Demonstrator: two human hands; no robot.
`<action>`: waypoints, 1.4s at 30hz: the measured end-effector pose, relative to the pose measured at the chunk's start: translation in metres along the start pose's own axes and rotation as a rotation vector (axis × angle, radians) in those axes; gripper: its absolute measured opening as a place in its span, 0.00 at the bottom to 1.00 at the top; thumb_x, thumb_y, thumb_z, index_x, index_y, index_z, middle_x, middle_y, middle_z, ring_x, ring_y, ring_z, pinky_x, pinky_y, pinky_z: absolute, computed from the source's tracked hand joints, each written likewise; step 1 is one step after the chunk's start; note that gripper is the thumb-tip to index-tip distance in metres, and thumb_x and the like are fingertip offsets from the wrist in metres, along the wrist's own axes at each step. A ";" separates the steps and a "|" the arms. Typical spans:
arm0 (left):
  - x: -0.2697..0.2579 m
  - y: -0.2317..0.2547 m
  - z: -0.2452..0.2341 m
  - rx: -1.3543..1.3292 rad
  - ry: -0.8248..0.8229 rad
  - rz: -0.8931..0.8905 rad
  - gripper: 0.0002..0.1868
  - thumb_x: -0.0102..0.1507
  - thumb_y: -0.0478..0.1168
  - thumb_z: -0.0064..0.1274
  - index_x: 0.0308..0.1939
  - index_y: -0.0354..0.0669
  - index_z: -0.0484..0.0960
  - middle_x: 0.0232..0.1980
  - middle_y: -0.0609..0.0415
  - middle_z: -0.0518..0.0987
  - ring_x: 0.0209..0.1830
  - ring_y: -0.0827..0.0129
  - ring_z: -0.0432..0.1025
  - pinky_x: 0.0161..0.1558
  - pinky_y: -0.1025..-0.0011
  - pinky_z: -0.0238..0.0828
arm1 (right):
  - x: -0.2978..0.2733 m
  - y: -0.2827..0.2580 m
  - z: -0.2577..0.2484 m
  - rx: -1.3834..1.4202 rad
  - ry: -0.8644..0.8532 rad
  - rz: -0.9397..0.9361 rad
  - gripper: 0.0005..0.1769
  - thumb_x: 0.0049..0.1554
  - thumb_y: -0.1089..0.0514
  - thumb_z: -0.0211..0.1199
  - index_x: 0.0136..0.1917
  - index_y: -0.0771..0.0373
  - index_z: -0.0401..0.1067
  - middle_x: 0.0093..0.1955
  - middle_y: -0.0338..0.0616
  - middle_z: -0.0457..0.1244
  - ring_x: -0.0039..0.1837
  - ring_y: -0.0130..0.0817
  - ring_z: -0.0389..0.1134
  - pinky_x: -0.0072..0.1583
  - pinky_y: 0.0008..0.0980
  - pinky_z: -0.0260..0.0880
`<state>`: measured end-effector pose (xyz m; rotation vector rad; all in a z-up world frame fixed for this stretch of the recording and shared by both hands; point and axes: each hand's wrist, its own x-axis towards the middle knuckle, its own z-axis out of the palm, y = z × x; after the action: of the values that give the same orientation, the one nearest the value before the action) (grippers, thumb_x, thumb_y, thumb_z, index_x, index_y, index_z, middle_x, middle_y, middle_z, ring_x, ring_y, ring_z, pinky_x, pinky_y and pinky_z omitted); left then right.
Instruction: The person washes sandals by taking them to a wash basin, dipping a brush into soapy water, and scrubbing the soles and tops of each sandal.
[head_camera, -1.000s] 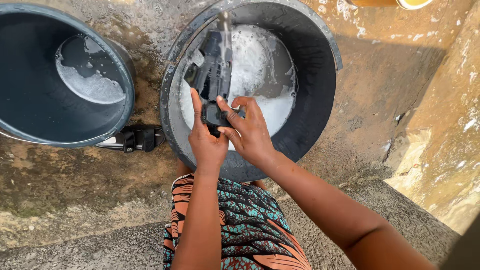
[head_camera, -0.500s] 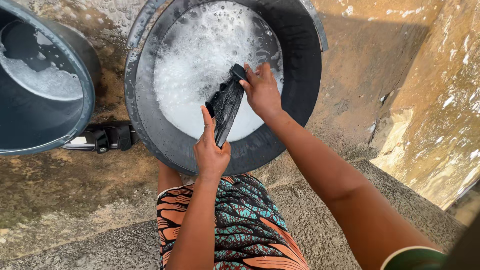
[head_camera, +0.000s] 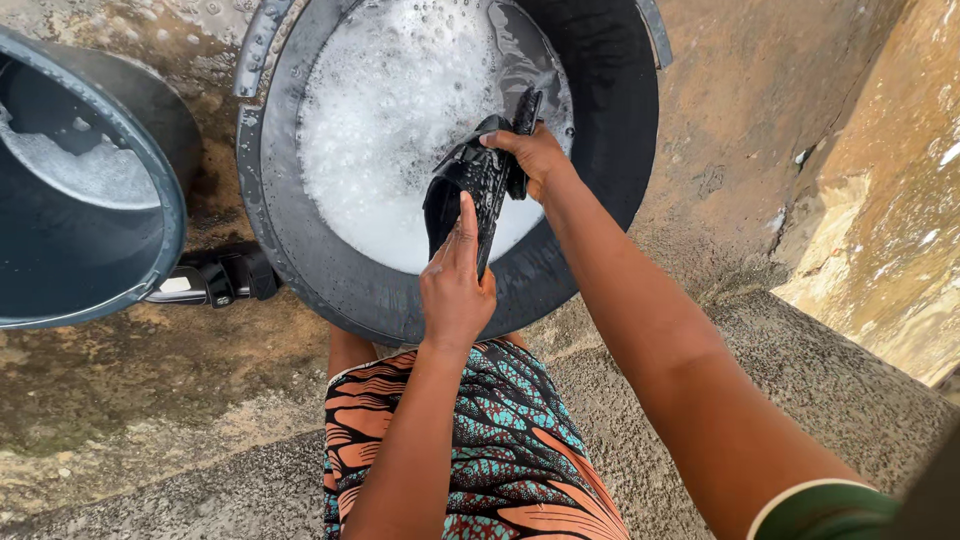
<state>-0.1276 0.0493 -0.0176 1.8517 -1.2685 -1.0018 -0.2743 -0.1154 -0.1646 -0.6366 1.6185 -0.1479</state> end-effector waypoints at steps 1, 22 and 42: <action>0.003 0.001 -0.001 0.008 -0.011 0.046 0.52 0.54 0.27 0.59 0.81 0.43 0.52 0.65 0.34 0.77 0.64 0.45 0.75 0.62 0.57 0.74 | 0.000 0.004 -0.003 0.164 0.061 0.062 0.22 0.44 0.63 0.75 0.49 0.63 0.69 0.51 0.52 0.68 0.49 0.41 0.73 0.50 0.44 0.77; -0.110 -0.078 0.061 -1.304 0.100 -1.096 0.44 0.59 0.56 0.62 0.73 0.39 0.63 0.67 0.48 0.71 0.64 0.60 0.67 0.62 0.58 0.67 | 0.108 0.183 -0.042 0.131 0.297 -0.112 0.17 0.66 0.53 0.70 0.63 0.67 0.78 0.48 0.43 0.60 0.51 0.35 0.57 0.52 0.38 0.61; -0.013 -0.081 0.027 -0.806 0.017 -1.048 0.42 0.68 0.65 0.44 0.77 0.39 0.66 0.68 0.44 0.75 0.65 0.61 0.70 0.64 0.63 0.66 | -0.175 -0.047 0.030 -0.978 -0.504 -1.161 0.35 0.42 0.63 0.76 0.65 0.50 0.78 0.57 0.47 0.63 0.57 0.45 0.68 0.58 0.44 0.70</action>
<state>-0.1188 0.0835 -0.0969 1.7488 0.2798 -1.6670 -0.2283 -0.0626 0.0049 -2.1272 0.5750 -0.0125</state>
